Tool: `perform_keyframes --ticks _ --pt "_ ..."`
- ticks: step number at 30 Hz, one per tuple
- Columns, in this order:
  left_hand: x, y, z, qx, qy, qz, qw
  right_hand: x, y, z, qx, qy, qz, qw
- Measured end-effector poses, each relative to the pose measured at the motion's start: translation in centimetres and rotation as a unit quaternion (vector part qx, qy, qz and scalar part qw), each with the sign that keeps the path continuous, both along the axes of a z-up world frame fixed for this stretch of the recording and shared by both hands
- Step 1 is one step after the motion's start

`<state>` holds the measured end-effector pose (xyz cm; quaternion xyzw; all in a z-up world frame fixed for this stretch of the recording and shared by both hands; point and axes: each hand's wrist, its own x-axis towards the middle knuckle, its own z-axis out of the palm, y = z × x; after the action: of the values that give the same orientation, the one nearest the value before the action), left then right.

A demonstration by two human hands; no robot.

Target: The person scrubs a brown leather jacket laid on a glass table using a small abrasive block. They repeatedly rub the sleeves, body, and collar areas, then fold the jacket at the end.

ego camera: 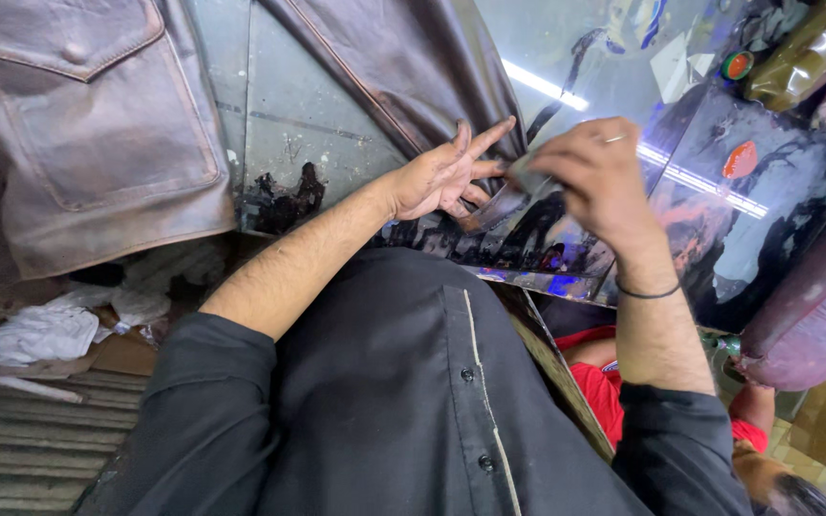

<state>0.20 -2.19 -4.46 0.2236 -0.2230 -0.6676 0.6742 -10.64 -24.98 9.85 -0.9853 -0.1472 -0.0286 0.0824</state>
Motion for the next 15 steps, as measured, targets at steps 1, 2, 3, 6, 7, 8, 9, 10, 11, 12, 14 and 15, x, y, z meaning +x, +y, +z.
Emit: perform_keyframes --ticks 1,2,3,6,7,8,9,10,11,12,14,15 --pt "0.2 -0.1 0.0 0.015 0.008 -0.003 1.0 0.0 0.1 0.2 -0.01 0.018 0.043 0.999" --pt "0.2 -0.3 0.1 0.029 0.017 -0.005 0.999 0.0 0.2 0.4 -0.049 0.0 0.012 0.999" --pt "0.3 -0.5 0.1 0.043 0.026 -0.007 0.999 0.0 0.4 0.7 -0.087 -0.017 -0.019 0.996" --pt "0.7 -0.2 0.1 0.013 0.038 -0.003 0.999 0.3 1.5 0.8 -0.062 -0.017 -0.014 0.998" --pt "0.7 0.0 0.1 0.009 0.06 -0.003 0.998 0.2 1.9 0.9 -0.031 -0.007 0.002 0.999" --pt "0.8 -0.1 0.2 0.002 0.08 -0.006 0.997 0.0 2.2 1.0 -0.045 -0.001 0.029 0.999" --pt "0.8 -0.2 0.2 -0.004 0.101 -0.008 0.995 -0.2 2.3 1.2 -0.059 0.006 0.055 0.997" --pt "0.9 -0.4 0.2 -0.001 0.104 -0.01 0.994 -0.4 2.5 1.4 -0.073 0.013 0.082 0.994" --pt "0.9 -0.6 0.2 0.002 0.108 -0.012 0.994 -0.4 2.6 1.6 -0.097 -0.003 0.044 0.994" --pt "0.8 -0.5 0.0 0.006 0.113 -0.013 0.993 -0.5 2.8 1.8 -0.119 -0.017 0.007 0.993" --pt "0.6 -0.3 -0.3 -0.003 0.122 -0.014 0.992 -0.5 3.4 2.0 -0.081 -0.009 -0.001 0.997" --pt "0.6 -0.3 -0.3 -0.006 0.125 -0.015 0.992 -0.4 3.8 2.0 -0.021 0.015 0.026 0.999"
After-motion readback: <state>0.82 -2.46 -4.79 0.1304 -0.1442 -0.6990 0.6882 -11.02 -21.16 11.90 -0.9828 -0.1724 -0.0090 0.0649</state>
